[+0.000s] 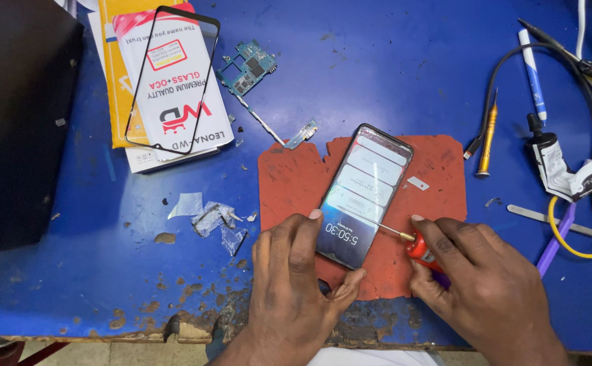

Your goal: The person uses a thin blade tool to pry and lift the shattered glass off the front of a smartphone resting on a red mat, working around the edges of the cracked panel. After the broken glass is removed, the person wipes the exposed screen with a tissue.

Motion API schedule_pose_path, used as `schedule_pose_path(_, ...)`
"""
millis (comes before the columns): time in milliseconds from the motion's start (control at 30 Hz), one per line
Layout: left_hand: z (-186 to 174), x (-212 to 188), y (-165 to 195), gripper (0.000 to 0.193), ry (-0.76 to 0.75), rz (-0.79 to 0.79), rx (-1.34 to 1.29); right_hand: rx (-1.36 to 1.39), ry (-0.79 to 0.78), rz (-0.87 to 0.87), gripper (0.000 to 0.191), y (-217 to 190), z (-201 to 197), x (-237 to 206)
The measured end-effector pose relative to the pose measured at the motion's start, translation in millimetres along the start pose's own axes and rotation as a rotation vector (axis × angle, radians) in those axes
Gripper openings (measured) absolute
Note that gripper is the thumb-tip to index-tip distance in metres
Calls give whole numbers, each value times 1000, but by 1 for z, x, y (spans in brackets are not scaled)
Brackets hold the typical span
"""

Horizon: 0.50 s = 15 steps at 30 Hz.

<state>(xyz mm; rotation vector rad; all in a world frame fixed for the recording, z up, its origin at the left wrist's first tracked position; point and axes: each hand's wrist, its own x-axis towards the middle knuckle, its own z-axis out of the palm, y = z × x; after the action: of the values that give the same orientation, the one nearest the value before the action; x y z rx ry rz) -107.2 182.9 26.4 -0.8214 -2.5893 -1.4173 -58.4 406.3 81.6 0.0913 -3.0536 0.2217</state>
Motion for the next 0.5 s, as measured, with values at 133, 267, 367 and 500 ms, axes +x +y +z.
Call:
schedule_pose_path(133,-1,0,0,102,-5,5,-6,-7,4,-21,57,3,2,-2)
schedule_pose_path(267,-1,0,-2,102,-15,9,3,-12,-25,-38,58,5,3,-4)
schedule_pose_path(367,1,0,-1,102,-9,7,10,-18,-29,-40,56,7,5,-6)
schedule_pose_path(500,1,-1,-1,102,-21,7,3,-17,-6,-64,53,8,5,-7)
